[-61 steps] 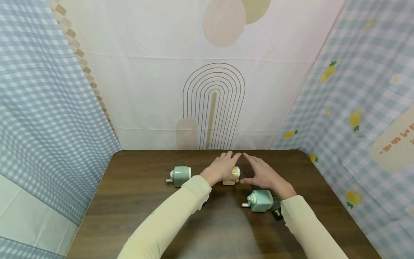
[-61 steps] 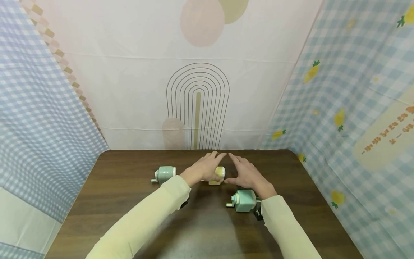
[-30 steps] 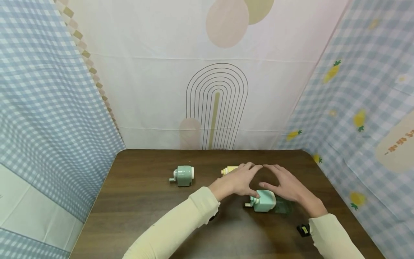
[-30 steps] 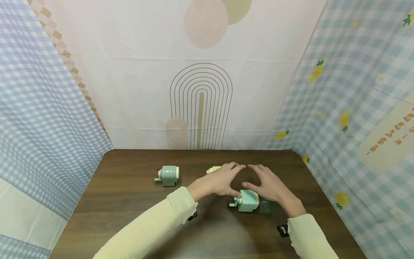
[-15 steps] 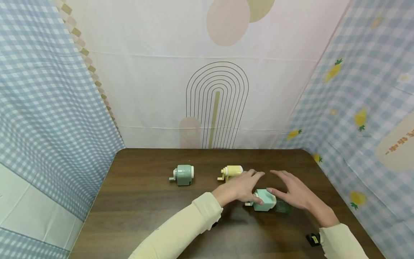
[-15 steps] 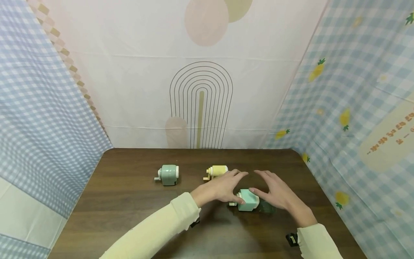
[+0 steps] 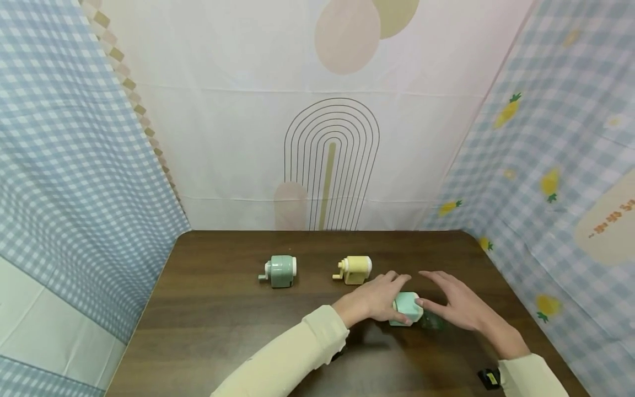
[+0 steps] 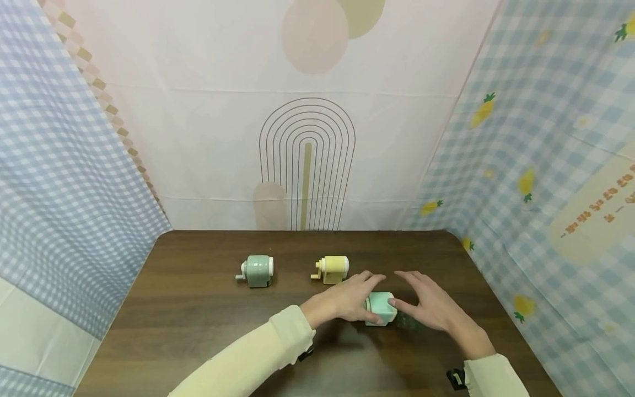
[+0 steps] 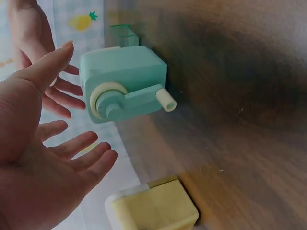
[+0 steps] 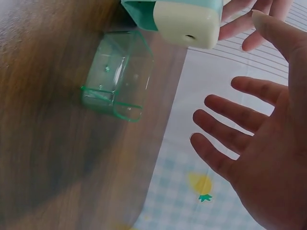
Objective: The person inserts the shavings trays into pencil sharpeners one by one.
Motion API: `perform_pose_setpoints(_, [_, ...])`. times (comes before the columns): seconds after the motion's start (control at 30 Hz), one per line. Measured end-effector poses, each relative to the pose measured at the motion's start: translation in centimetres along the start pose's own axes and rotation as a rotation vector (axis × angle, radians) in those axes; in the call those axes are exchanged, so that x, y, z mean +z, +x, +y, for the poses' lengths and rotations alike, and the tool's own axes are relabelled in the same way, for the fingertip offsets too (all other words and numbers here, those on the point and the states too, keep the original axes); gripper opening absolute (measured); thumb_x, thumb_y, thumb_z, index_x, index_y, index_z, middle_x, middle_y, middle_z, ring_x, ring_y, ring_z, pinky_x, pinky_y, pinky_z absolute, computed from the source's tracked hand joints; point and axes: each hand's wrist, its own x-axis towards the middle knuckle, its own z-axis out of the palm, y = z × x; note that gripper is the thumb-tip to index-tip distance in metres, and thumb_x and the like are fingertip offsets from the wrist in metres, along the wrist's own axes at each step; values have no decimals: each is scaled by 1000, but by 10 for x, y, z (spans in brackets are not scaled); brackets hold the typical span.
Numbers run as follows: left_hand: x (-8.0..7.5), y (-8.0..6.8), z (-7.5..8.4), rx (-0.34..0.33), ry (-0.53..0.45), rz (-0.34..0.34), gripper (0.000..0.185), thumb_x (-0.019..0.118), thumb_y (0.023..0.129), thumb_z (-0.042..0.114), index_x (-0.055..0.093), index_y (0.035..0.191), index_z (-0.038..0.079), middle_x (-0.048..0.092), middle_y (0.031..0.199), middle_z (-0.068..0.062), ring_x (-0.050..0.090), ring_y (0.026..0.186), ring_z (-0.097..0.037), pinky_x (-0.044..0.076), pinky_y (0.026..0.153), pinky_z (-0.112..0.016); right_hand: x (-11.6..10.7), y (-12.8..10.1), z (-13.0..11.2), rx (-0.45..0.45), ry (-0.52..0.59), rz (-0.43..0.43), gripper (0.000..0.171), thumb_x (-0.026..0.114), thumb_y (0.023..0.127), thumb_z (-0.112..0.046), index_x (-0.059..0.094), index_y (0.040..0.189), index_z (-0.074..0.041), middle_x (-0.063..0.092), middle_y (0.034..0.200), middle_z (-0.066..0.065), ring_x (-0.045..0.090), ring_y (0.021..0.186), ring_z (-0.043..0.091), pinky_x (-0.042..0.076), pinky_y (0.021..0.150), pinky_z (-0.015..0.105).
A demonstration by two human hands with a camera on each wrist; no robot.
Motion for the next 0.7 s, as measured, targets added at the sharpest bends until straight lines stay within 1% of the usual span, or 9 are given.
perform_pose_setpoints(0.17, [9, 4, 6, -12, 27, 5, 96, 79, 89, 63, 33, 165, 28, 49, 153, 4, 57, 127, -13, 54, 93, -26, 1, -7, 6, 12, 6, -18, 76, 70, 99, -56, 52, 154, -7, 55, 149, 25, 53, 133, 54, 47, 97, 74])
perform_pose_setpoints(0.33, [19, 7, 12, -25, 60, 12, 93, 80, 89, 61, 34, 165, 30, 51, 149, 5, 59, 119, -10, 55, 85, -25, 5, -14, 14, 24, 33, -53, 80, 74, 95, -57, 53, 153, -5, 55, 148, 26, 55, 130, 54, 49, 95, 73])
perform_pose_setpoints(0.57, [30, 12, 20, -51, 87, 10, 92, 79, 91, 60, 32, 166, 34, 49, 152, 6, 60, 119, -10, 56, 85, -27, 16, -19, 28, 60, 72, -148, 88, 78, 91, -59, 51, 153, -3, 53, 148, 26, 55, 131, 52, 51, 95, 69])
perform_pose_setpoints(0.7, [32, 16, 22, -56, 101, 14, 93, 78, 92, 59, 28, 167, 36, 48, 154, 6, 60, 122, -10, 56, 87, -28, 21, -21, 35, 80, 75, -161, 89, 82, 88, -57, 52, 152, -3, 53, 148, 27, 55, 131, 52, 51, 96, 69])
